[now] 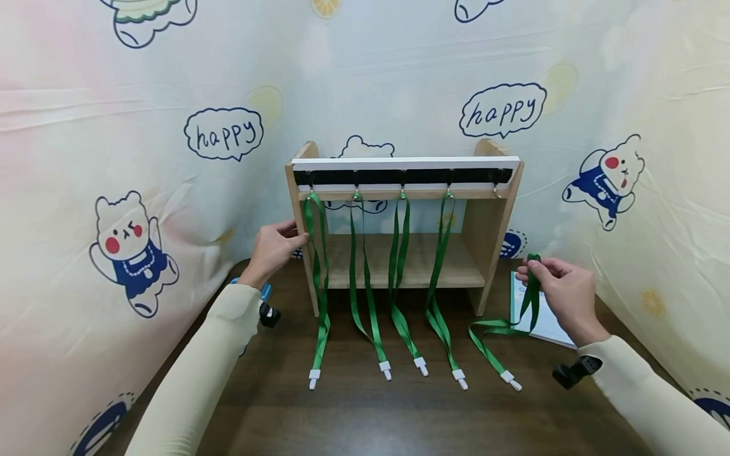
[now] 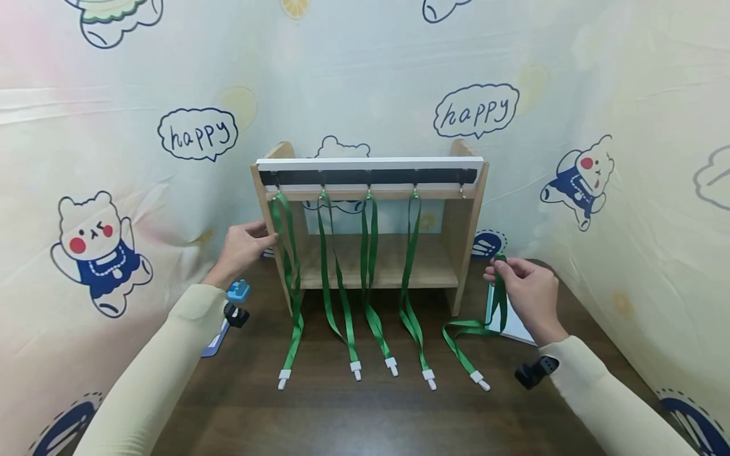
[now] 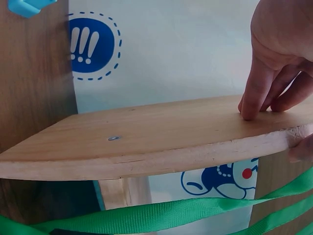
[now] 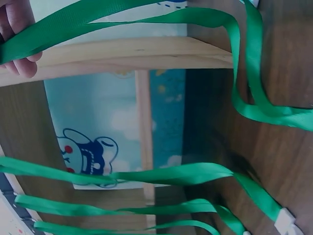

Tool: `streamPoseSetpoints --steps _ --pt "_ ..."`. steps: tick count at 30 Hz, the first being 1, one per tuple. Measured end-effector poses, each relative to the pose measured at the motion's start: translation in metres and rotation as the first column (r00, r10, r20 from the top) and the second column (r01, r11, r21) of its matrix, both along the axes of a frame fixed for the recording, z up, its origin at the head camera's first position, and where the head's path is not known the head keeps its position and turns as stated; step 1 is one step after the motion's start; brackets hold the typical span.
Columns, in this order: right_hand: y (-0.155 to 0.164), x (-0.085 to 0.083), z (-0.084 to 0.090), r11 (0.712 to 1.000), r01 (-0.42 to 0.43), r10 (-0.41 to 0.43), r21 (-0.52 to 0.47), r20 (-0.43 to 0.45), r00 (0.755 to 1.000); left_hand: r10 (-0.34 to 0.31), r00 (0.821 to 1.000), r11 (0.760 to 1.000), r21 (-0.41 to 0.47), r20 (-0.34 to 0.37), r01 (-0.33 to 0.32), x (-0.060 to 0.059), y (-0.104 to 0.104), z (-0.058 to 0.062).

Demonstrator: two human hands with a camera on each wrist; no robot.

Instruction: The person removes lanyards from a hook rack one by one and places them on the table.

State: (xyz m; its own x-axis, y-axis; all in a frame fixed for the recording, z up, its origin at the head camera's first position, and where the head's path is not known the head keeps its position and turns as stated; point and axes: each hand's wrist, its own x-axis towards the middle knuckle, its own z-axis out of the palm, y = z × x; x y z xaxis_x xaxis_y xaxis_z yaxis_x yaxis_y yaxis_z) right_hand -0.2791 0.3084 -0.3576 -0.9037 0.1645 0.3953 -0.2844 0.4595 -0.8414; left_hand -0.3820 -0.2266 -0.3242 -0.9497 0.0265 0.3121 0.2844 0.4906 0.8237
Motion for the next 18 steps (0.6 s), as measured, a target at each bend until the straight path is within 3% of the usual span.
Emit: streamPoseSetpoints --steps 13,18 --pt "-0.013 0.013 -0.013 0.991 -0.024 0.019 0.133 0.039 0.999 -0.005 1.0 1.0 0.004 0.016 0.005 0.001 0.0 0.001" --pt "-0.02 0.015 -0.02 0.992 -0.086 0.076 0.088 0.116 0.99 -0.002 1.0 1.0 0.0 0.013 0.002 0.001 0.001 0.001"
